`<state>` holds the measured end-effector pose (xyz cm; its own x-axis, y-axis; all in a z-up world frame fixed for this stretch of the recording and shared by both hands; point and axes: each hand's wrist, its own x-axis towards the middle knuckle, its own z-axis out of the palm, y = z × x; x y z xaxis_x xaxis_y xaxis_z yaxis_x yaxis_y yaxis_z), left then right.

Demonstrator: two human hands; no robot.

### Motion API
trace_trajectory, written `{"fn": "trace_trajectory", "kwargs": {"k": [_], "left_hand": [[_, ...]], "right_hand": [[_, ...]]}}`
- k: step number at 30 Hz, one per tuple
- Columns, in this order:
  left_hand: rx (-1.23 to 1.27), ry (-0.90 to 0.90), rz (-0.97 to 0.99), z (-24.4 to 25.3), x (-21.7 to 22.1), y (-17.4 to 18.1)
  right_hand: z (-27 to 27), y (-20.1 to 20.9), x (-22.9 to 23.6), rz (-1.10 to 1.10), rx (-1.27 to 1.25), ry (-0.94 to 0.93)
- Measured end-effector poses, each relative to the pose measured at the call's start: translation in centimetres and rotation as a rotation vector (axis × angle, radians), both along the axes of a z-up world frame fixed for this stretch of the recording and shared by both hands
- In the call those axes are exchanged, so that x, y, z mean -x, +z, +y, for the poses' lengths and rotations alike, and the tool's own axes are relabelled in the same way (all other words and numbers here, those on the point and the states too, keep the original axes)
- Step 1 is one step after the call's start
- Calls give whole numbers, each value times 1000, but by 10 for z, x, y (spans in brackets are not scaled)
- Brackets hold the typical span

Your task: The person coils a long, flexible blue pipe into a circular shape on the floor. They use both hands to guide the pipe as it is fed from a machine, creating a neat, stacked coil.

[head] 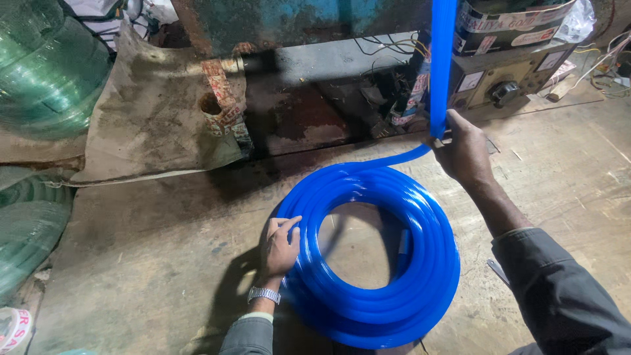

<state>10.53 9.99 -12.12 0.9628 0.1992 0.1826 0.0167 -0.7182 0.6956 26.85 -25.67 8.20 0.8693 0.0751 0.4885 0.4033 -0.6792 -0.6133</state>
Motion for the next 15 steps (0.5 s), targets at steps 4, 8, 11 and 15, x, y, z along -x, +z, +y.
{"fn": "trace_trajectory", "kwargs": {"k": [4,8,11,15], "left_hand": [[25,7,36,-4,4,23],[18,22,75,-5,5,29],[18,25,76,-6,6,27],[-12,26,41,-8,6,28]], "right_hand": [[-23,-14,-6,2,-57,13],[-42,-26,-10,31,-85,-9],[-45,-31,-9,50,-109,-29],[-34,-38,-8,51,-144,7]]}}
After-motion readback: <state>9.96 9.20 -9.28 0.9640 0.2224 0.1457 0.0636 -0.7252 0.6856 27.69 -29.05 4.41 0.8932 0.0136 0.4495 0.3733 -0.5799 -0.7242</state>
